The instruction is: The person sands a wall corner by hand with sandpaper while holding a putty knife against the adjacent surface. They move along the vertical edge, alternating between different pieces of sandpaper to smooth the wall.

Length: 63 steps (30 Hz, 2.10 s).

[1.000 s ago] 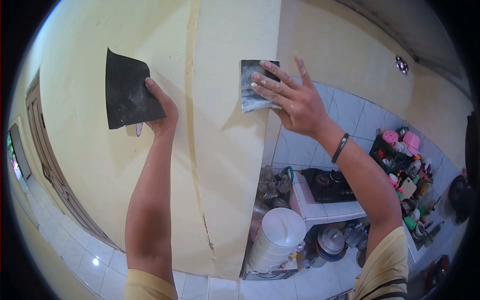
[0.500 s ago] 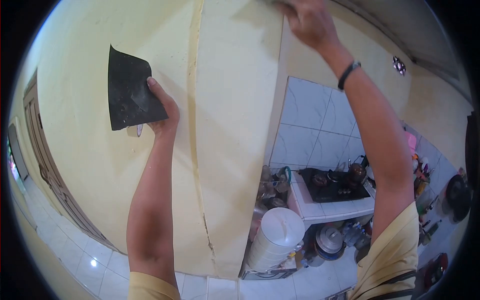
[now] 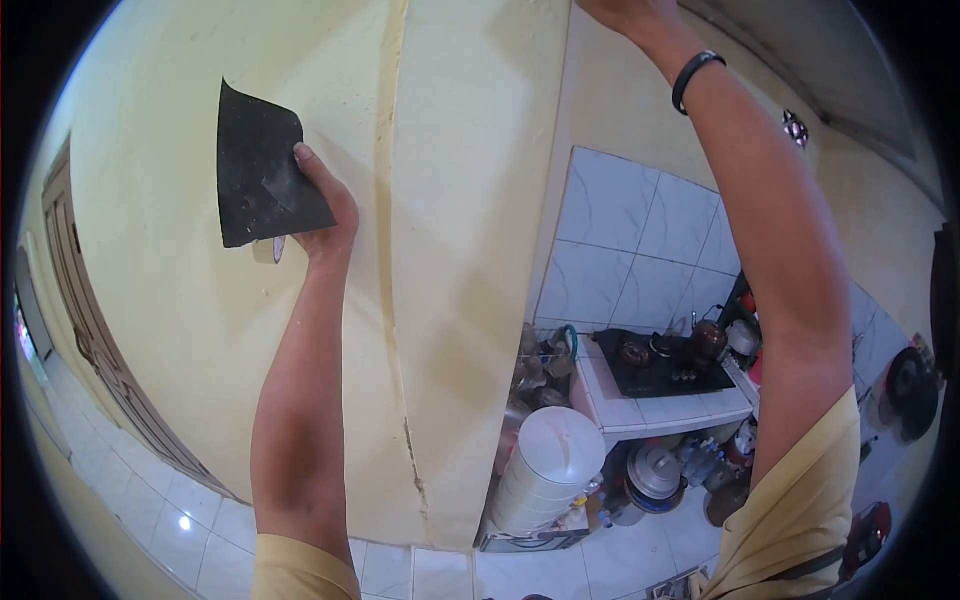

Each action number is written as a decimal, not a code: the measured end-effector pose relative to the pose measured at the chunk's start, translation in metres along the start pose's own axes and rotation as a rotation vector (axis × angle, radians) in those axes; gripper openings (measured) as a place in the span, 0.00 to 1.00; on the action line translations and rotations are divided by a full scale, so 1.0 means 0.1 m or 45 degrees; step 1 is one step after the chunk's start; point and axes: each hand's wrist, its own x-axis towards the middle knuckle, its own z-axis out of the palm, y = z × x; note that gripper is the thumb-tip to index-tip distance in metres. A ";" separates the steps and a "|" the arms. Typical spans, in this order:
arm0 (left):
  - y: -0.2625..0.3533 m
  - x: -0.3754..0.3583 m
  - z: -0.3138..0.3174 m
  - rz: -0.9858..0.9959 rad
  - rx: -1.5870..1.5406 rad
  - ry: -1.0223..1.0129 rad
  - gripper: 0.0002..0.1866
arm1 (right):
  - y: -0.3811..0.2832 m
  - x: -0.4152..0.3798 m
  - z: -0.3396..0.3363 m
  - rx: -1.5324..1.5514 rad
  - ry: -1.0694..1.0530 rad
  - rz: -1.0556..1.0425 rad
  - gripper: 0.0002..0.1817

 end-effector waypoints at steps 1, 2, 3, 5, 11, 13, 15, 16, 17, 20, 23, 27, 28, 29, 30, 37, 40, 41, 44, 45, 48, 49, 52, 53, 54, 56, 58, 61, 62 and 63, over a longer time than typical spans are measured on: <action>0.01 -0.01 -0.02 -0.037 0.006 -0.031 0.32 | -0.09 -0.07 -0.03 0.040 -0.002 -0.010 0.18; 0.02 -0.03 -0.02 -0.073 0.008 -0.065 0.32 | -0.23 -0.23 -0.13 0.075 -0.006 -0.019 0.19; 0.03 -0.03 -0.01 -0.073 0.009 -0.063 0.32 | -0.38 -0.42 -0.25 0.107 -0.001 -0.025 0.19; 0.04 -0.03 -0.01 -0.082 0.017 -0.043 0.32 | -0.77 -0.99 -0.36 -0.015 -0.257 -0.068 0.27; 0.06 -0.02 -0.02 -0.093 0.039 -0.063 0.32 | -0.99 -1.20 -0.43 0.033 -0.148 -0.066 0.20; 0.05 -0.02 -0.03 -0.096 0.044 -0.068 0.32 | -0.75 -0.75 -0.27 0.078 -0.331 0.129 0.23; 0.06 -0.03 -0.02 -0.091 0.040 -0.064 0.32 | -0.45 -0.18 -0.01 -0.058 -0.034 0.006 0.20; 0.08 -0.04 -0.03 -0.085 0.035 -0.061 0.32 | -0.45 -0.13 0.06 -0.025 -0.007 0.059 0.20; 0.08 -0.03 -0.03 -0.074 0.028 -0.054 0.32 | -0.45 -0.09 0.12 0.007 0.025 0.112 0.20; 0.06 -0.02 -0.03 -0.084 -0.009 -0.075 0.32 | -0.77 -0.44 0.02 0.074 0.100 0.159 0.21; 0.03 -0.02 -0.02 -0.040 0.057 -0.063 0.32 | -1.27 -1.13 -0.31 0.072 -0.104 0.176 0.21; 0.02 0.00 -0.02 -0.033 0.045 -0.082 0.31 | -1.34 -1.27 -0.42 0.079 -0.114 0.138 0.22; 0.02 0.00 -0.01 -0.039 0.026 -0.083 0.31 | -1.24 -1.18 -0.39 0.044 -0.107 0.101 0.22; 0.02 -0.01 -0.01 -0.049 0.006 -0.082 0.31 | -1.11 -1.03 -0.34 0.034 -0.146 0.137 0.21; 0.03 -0.02 -0.01 -0.057 -0.004 -0.081 0.31 | -0.94 -0.81 -0.26 0.027 -0.182 0.170 0.22; 0.11 -0.02 -0.05 -0.039 -0.040 -0.085 0.33 | -0.44 0.06 0.05 0.007 -0.079 0.241 0.18; 0.08 -0.02 -0.03 -0.014 -0.029 -0.047 0.30 | -0.82 -0.50 -0.16 0.055 -0.190 0.205 0.20; 0.07 -0.02 -0.02 -0.007 -0.026 -0.035 0.29 | -0.98 -0.74 -0.23 0.081 -0.295 0.227 0.21; 0.03 -0.01 -0.01 0.007 0.033 -0.039 0.30 | -1.24 -1.13 -0.43 0.040 -0.134 0.076 0.21; 0.03 -0.02 -0.01 -0.018 0.020 -0.072 0.31 | -1.20 -1.13 -0.44 0.057 -0.132 0.054 0.21; 0.10 -0.02 -0.05 -0.071 -0.028 -0.124 0.34 | -0.76 -0.69 -0.30 0.024 0.001 0.027 0.20; 0.11 -0.02 -0.05 -0.080 -0.042 -0.124 0.34 | -0.51 -0.43 -0.14 0.014 -0.002 0.096 0.19; 0.08 -0.02 -0.02 -0.054 -0.024 -0.044 0.31 | -0.24 0.34 -0.21 -0.062 -0.472 0.332 0.18; 0.08 -0.02 -0.01 -0.033 -0.009 -0.007 0.30 | -0.22 0.49 -0.23 -0.098 -0.707 0.417 0.18; 0.07 -0.01 -0.02 -0.035 -0.018 -0.010 0.30 | -0.17 0.45 -0.12 -0.159 -0.689 0.345 0.19; 0.08 -0.02 -0.02 -0.043 -0.043 -0.024 0.30 | -0.30 0.12 -0.08 -0.023 -0.330 0.210 0.19; 0.12 -0.01 -0.04 -0.075 -0.042 -0.073 0.32 | -0.58 -0.35 -0.18 0.037 -0.270 0.156 0.20; 0.10 -0.03 -0.07 -0.100 -0.014 -0.121 0.34 | -1.22 -1.22 -0.46 0.097 -0.193 0.015 0.21; 0.10 -0.02 -0.07 -0.105 -0.007 -0.125 0.34 | -1.31 -1.34 -0.54 0.128 -0.209 0.000 0.20; 0.11 -0.03 -0.06 -0.118 -0.006 -0.127 0.34 | -1.37 -1.44 -0.62 0.158 -0.226 -0.015 0.20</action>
